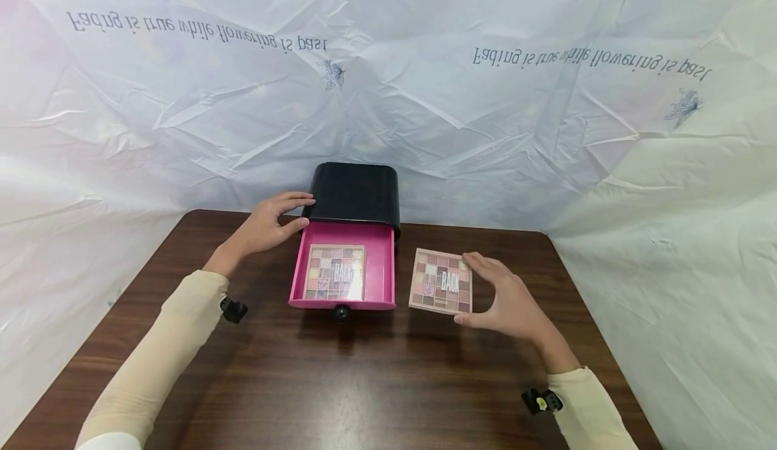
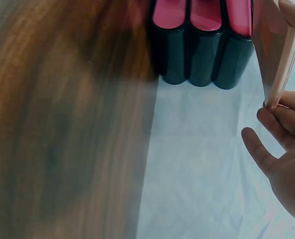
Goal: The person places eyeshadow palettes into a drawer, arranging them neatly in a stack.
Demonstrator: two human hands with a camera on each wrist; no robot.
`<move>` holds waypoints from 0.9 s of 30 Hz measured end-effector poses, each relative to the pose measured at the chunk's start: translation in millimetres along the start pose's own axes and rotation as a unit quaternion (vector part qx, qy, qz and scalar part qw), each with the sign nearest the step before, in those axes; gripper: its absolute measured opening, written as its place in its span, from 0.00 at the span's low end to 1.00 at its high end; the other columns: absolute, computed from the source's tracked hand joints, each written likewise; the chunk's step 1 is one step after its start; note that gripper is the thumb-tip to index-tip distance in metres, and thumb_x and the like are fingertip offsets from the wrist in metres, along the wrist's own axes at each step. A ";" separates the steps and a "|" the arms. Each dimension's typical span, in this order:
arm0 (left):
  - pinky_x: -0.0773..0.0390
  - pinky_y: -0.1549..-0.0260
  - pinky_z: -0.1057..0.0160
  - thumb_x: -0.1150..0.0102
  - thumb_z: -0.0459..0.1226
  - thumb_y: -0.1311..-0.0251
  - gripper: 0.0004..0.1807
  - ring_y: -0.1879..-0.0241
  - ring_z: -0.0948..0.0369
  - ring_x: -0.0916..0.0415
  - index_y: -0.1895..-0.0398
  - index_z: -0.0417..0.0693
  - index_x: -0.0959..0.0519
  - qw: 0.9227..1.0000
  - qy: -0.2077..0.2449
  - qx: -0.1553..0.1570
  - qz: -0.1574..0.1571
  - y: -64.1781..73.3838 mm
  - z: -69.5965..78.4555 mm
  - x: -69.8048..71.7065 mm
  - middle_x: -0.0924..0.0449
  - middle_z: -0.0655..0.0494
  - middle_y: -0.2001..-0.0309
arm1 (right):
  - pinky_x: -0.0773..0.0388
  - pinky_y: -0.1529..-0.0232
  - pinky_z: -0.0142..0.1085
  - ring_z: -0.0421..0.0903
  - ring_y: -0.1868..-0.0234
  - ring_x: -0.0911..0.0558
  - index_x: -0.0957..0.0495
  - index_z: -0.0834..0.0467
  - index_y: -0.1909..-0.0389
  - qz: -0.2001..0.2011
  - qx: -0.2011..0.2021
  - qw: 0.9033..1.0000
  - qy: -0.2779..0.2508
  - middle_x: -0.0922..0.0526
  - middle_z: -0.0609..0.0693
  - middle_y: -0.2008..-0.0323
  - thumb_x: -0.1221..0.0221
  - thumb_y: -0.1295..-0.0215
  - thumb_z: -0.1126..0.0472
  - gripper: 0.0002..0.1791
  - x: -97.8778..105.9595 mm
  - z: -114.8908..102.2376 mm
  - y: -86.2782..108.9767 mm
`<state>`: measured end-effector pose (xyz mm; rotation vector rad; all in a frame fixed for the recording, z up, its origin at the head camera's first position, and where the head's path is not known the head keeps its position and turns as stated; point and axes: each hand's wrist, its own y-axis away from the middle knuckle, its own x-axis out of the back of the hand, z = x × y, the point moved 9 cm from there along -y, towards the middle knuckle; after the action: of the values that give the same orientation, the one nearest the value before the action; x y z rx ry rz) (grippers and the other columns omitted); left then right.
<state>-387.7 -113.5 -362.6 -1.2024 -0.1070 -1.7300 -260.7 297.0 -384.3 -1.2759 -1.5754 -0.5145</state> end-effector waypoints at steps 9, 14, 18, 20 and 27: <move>0.33 0.32 0.41 0.40 0.47 0.27 0.27 0.29 0.46 0.34 0.30 0.47 0.25 1.000 -0.002 0.001 -0.002 0.2 -0.6 -0.1 0.30 0.47 0.29 | 0.33 0.41 0.70 0.67 0.28 0.35 0.37 0.49 0.22 0.023 0.017 1.000 0.009 0.34 0.60 0.25 0.18 0.61 0.40 0.62 12.9 -11.5 -10.3; 0.34 0.32 0.42 0.40 0.47 0.27 0.27 0.29 0.47 0.34 0.29 0.47 0.25 1.000 0.001 0.004 -0.003 0.7 -0.6 0.6 0.31 0.48 0.29 | 0.33 0.41 0.69 0.66 0.27 0.35 0.38 0.47 0.21 0.025 0.023 0.999 0.014 0.34 0.59 0.25 0.20 0.58 0.38 0.62 15.9 -21.5 -18.4; 0.34 0.32 0.41 0.40 0.47 0.27 0.27 0.28 0.47 0.35 0.29 0.48 0.26 1.000 0.002 0.008 -0.006 0.9 -0.7 1.0 0.31 0.48 0.28 | 0.34 0.39 0.68 0.63 0.27 0.36 0.39 0.46 0.21 0.023 0.025 0.999 0.009 0.35 0.58 0.25 0.20 0.59 0.38 0.62 12.4 -29.7 -25.8; 0.34 0.32 0.42 0.41 0.47 0.27 0.27 0.28 0.47 0.35 0.29 0.48 0.26 1.000 0.000 0.007 -0.007 0.8 -0.8 0.7 0.31 0.48 0.28 | 0.33 0.39 0.68 0.62 0.27 0.36 0.39 0.46 0.21 0.023 0.027 0.999 0.005 0.35 0.57 0.25 0.19 0.59 0.38 0.63 9.6 -34.9 -29.4; 0.34 0.32 0.42 0.40 0.47 0.27 0.27 0.29 0.47 0.33 0.29 0.47 0.25 1.000 -0.002 0.006 -0.003 0.5 -0.8 0.5 0.31 0.48 0.29 | 0.34 0.36 0.66 0.59 0.25 0.36 0.38 0.49 0.21 0.018 0.040 0.999 -0.015 0.35 0.54 0.24 0.20 0.60 0.36 0.64 -2.6 -57.7 -41.7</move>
<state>-387.8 -114.6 -362.9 -1.1989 -0.1229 -1.7293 -273.7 234.5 -352.6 -1.2533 -1.5789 -0.4068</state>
